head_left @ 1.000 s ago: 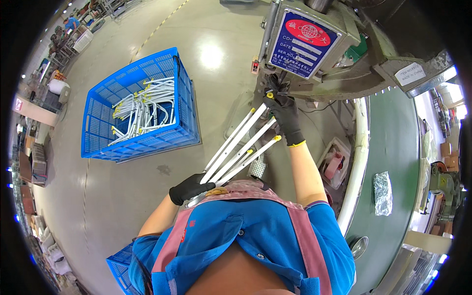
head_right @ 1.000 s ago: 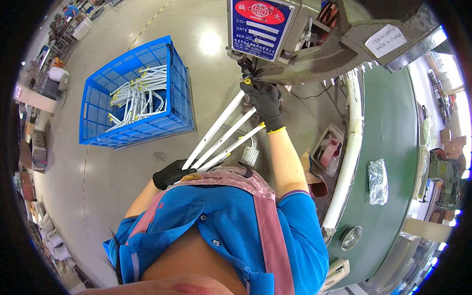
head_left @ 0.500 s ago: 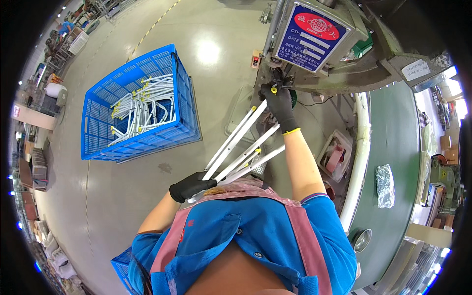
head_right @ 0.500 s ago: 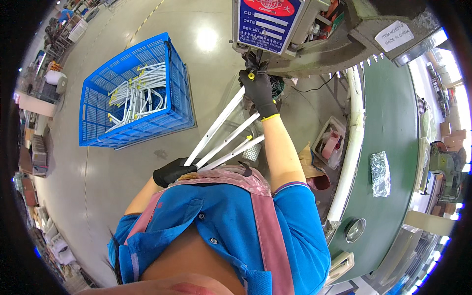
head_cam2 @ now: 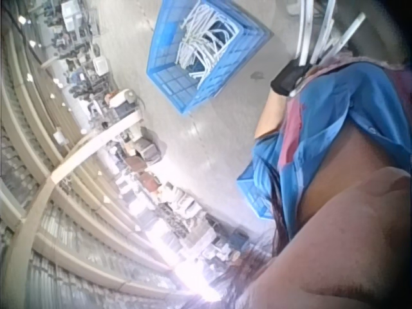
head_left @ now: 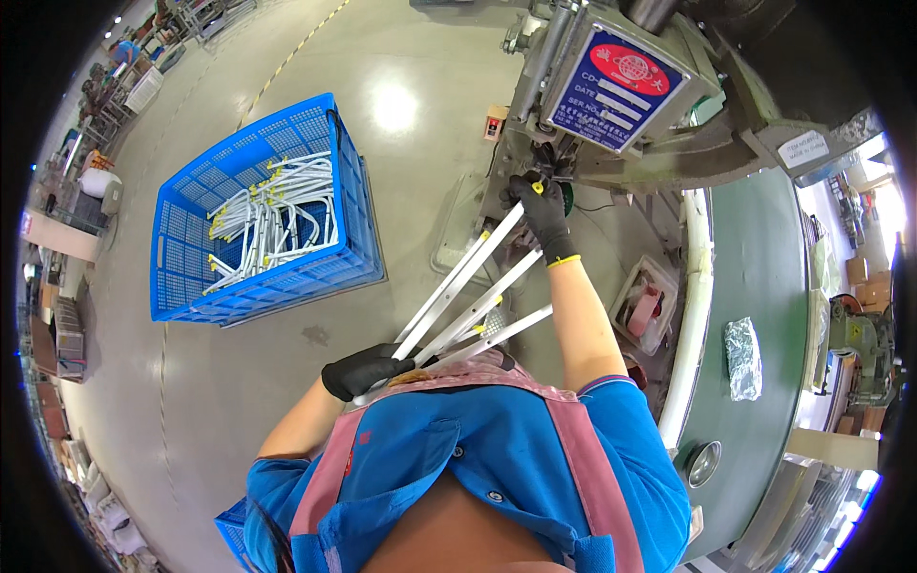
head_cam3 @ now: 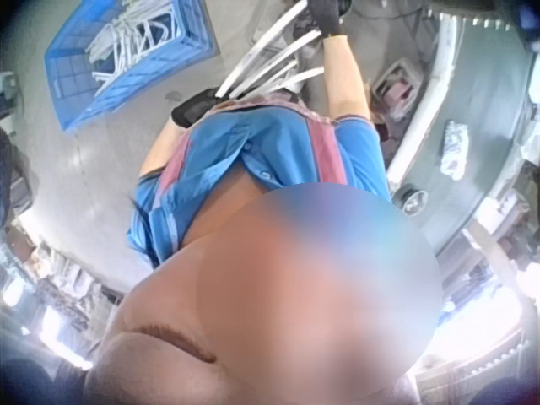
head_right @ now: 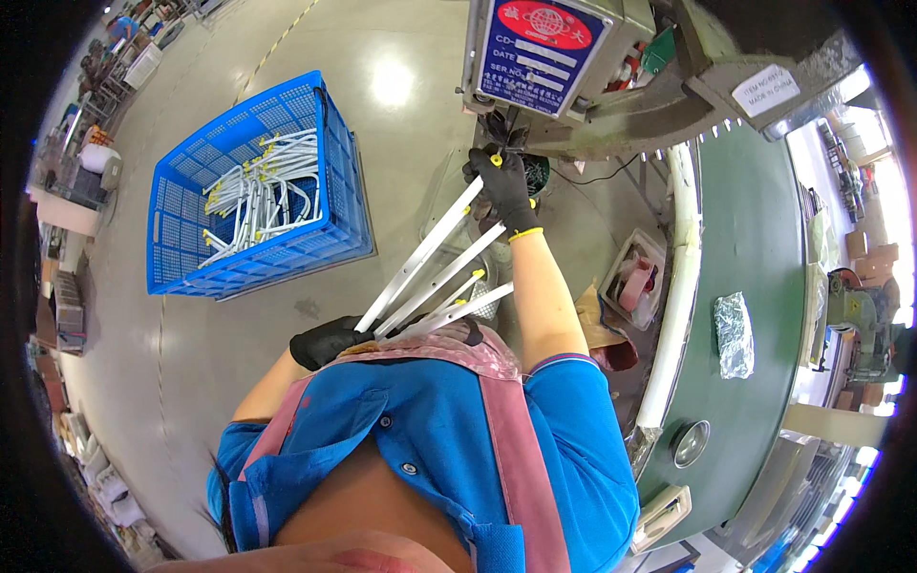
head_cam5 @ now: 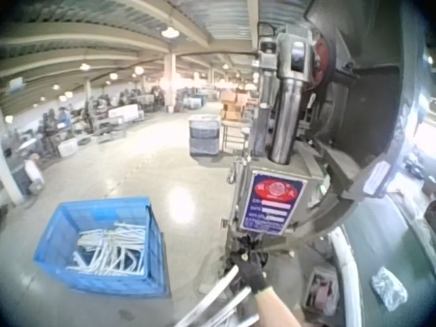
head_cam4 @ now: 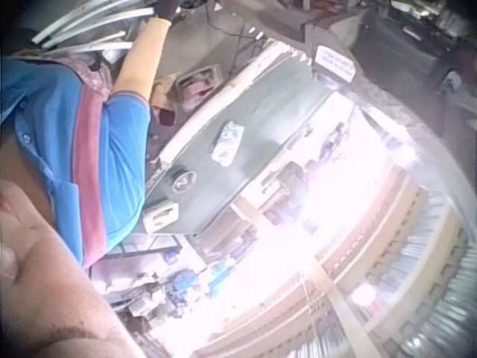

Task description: The person repeatedly picks white PVC pipes with yellow ends from a blue crate, inserts them into a machine fixture, and returns them to the crate. The cycle continues throughout the clip without visible final assembly or packaging.

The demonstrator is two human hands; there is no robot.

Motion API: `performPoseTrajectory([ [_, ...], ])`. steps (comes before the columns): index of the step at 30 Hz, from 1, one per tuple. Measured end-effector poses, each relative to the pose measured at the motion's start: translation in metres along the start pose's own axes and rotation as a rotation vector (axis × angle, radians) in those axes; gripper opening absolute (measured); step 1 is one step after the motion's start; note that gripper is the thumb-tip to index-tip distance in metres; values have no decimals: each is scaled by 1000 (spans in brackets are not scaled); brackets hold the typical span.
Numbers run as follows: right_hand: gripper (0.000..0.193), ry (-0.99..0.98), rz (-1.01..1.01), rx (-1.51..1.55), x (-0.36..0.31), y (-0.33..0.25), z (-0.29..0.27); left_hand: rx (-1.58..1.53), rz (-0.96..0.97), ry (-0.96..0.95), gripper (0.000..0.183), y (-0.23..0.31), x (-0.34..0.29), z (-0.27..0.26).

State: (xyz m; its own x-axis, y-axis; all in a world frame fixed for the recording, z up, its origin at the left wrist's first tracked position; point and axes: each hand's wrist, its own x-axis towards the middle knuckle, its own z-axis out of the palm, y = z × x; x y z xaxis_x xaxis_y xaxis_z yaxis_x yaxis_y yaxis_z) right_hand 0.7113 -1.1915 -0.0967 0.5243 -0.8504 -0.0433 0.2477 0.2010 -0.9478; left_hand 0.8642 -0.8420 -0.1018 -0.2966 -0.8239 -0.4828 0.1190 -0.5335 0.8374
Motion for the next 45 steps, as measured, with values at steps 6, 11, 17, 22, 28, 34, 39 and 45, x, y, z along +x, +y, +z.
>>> performPoseTrajectory([
  [6, 9, 19, -54, -74, 6, 8, -7, -199, -31, -108, 36, 0, 6, -7],
  [11, 13, -1, -235, -297, 14, 18, -14, -116, 7, -61, 36, 23, -3, 0],
  [17, 12, 66, -1, -144, 11, 10, -13, -74, -89, -34, 38, 45, -13, 5],
  [22, 15, 64, -10, -233, 8, -2, -7, -42, -148, -73, 41, 46, -16, -5],
  [28, 19, 91, -40, -351, -1, -4, -1, -144, -67, -6, 36, 26, -3, -10],
  [34, 15, 66, 11, -143, 7, 12, -11, -74, -200, -96, 42, 45, -6, -19],
  [39, 14, 104, 19, -363, 11, 29, -19, -29, -220, -225, 50, 58, -10, -29],
  [45, 23, 86, 86, -427, 10, 26, -17, 4, -49, -172, 60, 50, -10, -27],
])
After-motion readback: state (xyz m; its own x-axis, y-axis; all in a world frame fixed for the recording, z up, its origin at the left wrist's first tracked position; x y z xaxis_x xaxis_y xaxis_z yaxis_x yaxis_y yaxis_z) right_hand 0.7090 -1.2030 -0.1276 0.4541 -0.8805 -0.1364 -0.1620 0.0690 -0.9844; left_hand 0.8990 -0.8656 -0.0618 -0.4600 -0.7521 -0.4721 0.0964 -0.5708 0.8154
